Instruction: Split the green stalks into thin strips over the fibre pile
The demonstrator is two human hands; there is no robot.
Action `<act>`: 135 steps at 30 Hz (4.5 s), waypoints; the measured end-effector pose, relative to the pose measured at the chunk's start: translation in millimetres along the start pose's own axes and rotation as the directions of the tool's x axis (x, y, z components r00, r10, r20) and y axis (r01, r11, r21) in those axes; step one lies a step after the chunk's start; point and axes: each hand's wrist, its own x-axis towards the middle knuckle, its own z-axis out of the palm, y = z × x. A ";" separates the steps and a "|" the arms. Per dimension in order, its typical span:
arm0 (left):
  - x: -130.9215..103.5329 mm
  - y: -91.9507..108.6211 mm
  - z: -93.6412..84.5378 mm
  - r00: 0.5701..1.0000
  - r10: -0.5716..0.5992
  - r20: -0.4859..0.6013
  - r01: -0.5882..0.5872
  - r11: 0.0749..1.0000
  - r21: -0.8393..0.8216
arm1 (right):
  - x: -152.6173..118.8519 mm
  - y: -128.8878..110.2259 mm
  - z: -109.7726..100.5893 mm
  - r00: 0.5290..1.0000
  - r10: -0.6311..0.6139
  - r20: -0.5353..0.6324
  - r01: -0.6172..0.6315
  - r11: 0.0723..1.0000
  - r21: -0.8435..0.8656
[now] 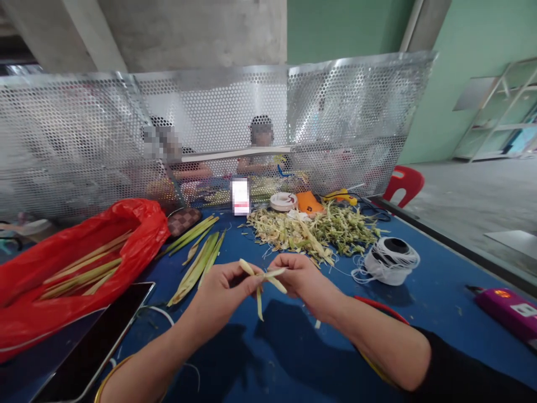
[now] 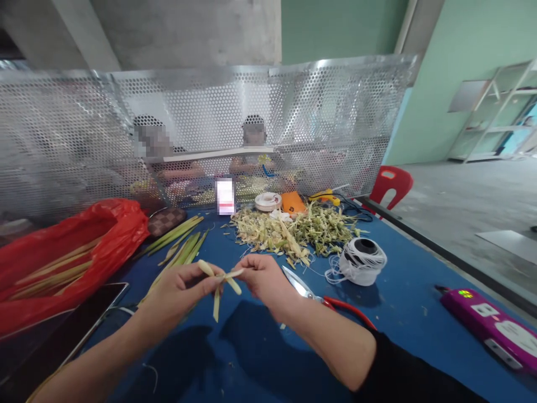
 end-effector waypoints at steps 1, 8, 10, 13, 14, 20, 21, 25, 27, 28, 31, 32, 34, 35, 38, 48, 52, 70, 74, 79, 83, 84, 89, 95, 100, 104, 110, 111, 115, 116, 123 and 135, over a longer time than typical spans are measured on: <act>1.3 -0.6 1.2 0.997 -0.051 -0.052 0.048 0.997 -0.067 | -0.7 4.2 4.2 0.998 0.061 -0.004 -0.060 0.993 0.102; 7.7 -8.5 7.7 0.960 -0.182 -0.211 0.158 0.980 -0.124 | -16.3 17.0 26.4 0.964 -0.216 -0.152 0.169 0.947 -0.274; 7.7 -13.0 8.5 0.968 -0.163 -0.194 0.152 0.986 -0.068 | -20.8 15.1 24.9 0.877 -0.471 -0.095 0.373 0.791 -0.485; 5.4 -17.6 9.7 0.977 -0.117 -0.179 0.123 0.992 0.022 | -26.2 10.5 20.3 0.771 -0.637 0.017 0.507 0.597 -0.622; 4.3 -18.1 10.2 0.980 -0.093 -0.175 0.104 0.993 0.056 | -27.6 8.5 18.8 0.756 -0.653 0.042 0.516 0.555 -0.653; -3.1 -17.2 16.0 0.983 0.105 -0.149 -0.054 0.949 0.311 | -29.5 -6.5 9.5 0.736 -0.620 0.272 0.530 0.278 -0.801; -3.7 -17.3 17.2 0.981 0.137 -0.138 -0.080 0.931 0.356 | -28.4 -8.9 7.1 0.762 -0.579 0.289 0.519 0.279 -0.808; -4.8 -17.1 20.1 0.967 0.238 -0.094 -0.170 0.872 0.460 | -20.6 -16.7 -4.2 0.879 -0.411 0.242 0.429 0.460 -0.777; -5.2 -16.8 20.6 0.950 0.305 -0.068 -0.236 0.841 0.487 | -17.2 -18.9 -8.0 0.906 -0.364 0.215 0.394 0.546 -0.739; -5.5 -16.9 20.8 0.936 0.350 -0.045 -0.280 0.813 0.510 | -16.1 -19.2 -8.7 0.912 -0.354 0.207 0.386 0.571 -0.724; -6.1 -19.4 22.3 0.854 0.515 0.069 -0.434 0.633 0.641 | -15.1 -16.8 -6.3 0.915 -0.357 0.190 0.377 0.584 -0.718; -6.3 -20.9 23.2 0.816 0.566 0.120 -0.479 0.545 0.688 | -15.2 -15.0 -4.5 0.917 -0.358 0.177 0.369 0.588 -0.720; -7.4 -23.8 25.7 0.734 0.639 0.230 -0.550 0.361 0.753 | -15.2 -10.8 -0.3 0.930 -0.342 0.135 0.329 0.609 -0.722; -8.7 -24.7 27.1 0.701 0.655 0.283 -0.572 0.279 0.771 | -15.3 -8.9 1.7 0.937 -0.330 0.113 0.305 0.621 -0.722; -18.1 -24.2 32.5 0.671 0.631 0.389 -0.565 0.096 0.819 | -17.6 -5.2 5.8 0.952 -0.294 0.086 0.264 0.644 -0.718; -61.8 -15.1 71.2 0.917 0.202 0.344 -0.366 0.086 0.927 | -47.0 17.9 -2.4 0.986 -0.114 0.120 0.164 0.774 -0.612; -61.7 -6.8 76.9 0.926 0.028 0.377 -0.373 0.227 0.899 | -53.8 27.3 -8.2 0.984 -0.098 0.150 0.171 0.762 -0.624; -19.0 -9.9 16.8 0.920 -0.078 0.384 -0.206 0.737 0.644 | -59.1 27.7 -17.8 0.943 -0.156 0.294 0.318 0.683 -0.658; -13.9 -10.2 8.4 0.910 -0.081 0.407 -0.219 0.739 0.637 | -59.1 27.0 -16.7 0.919 -0.153 0.362 0.367 0.664 -0.651; -11.7 -13.7 2.5 0.903 -0.096 0.419 -0.171 0.813 0.556 | -56.7 28.2 -15.3 0.887 -0.152 0.437 0.423 0.647 -0.634; -10.1 -15.6 3.3 0.912 -0.041 0.408 -0.143 0.901 0.410 | -56.3 27.0 -13.9 0.869 -0.157 0.469 0.454 0.630 -0.630; -9.9 -16.2 4.5 0.913 -0.038 0.405 -0.122 0.925 0.361 | -56.3 26.8 -13.6 0.868 -0.159 0.470 0.456 0.628 -0.631; -11.1 -23.0 13.2 0.893 -0.092 0.440 0.006 0.981 0.193 | -56.0 27.6 -13.0 0.867 -0.165 0.470 0.466 0.603 -0.648; -16.4 -30.4 19.8 0.909 -0.145 0.391 0.144 0.989 0.033 | -55.3 27.9 -13.8 0.868 -0.161 0.470 0.458 0.624 -0.632; -17.3 -33.5 22.5 0.910 -0.171 0.377 0.235 0.963 -0.131 | -55.2 26.1 -13.9 0.873 -0.148 0.465 0.444 0.633 -0.634; -16.3 -33.5 22.7 0.922 -0.123 0.367 0.202 0.962 -0.186 | -55.4 23.0 -13.6 0.871 -0.141 0.471 0.448 0.624 -0.641; -18.0 -33.6 24.3 0.858 -0.251 0.449 0.378 0.900 -0.218 | -55.6 20.7 -13.9 0.868 -0.130 0.479 0.446 0.627 -0.638; -18.0 -34.1 25.0 0.855 -0.253 0.452 0.387 0.892 -0.232 | -55.7 20.7 -14.0 0.869 -0.131 0.478 0.444 0.632 -0.635; -17.6 -38.6 27.7 0.835 -0.296 0.464 0.459 0.839 -0.292 | -56.2 21.0 -14.1 0.878 -0.130 0.460 0.426 0.650 -0.630; -17.7 -40.3 28.2 0.824 -0.312 0.473 0.484 0.821 -0.302 | -56.3 21.0 -14.3 0.883 -0.122 0.452 0.414 0.656 -0.631; -17.4 -44.9 30.8 0.810 -0.377 0.449 0.537 0.784 -0.312 | -56.3 20.9 -13.7 0.920 -0.090 0.382 0.326 0.718 -0.616; -18.3 -49.3 35.1 0.824 -0.393 0.408 0.502 0.840 -0.204 | -52.3 22.9 -9.7 0.991 -0.058 0.119 0.124 0.723 -0.680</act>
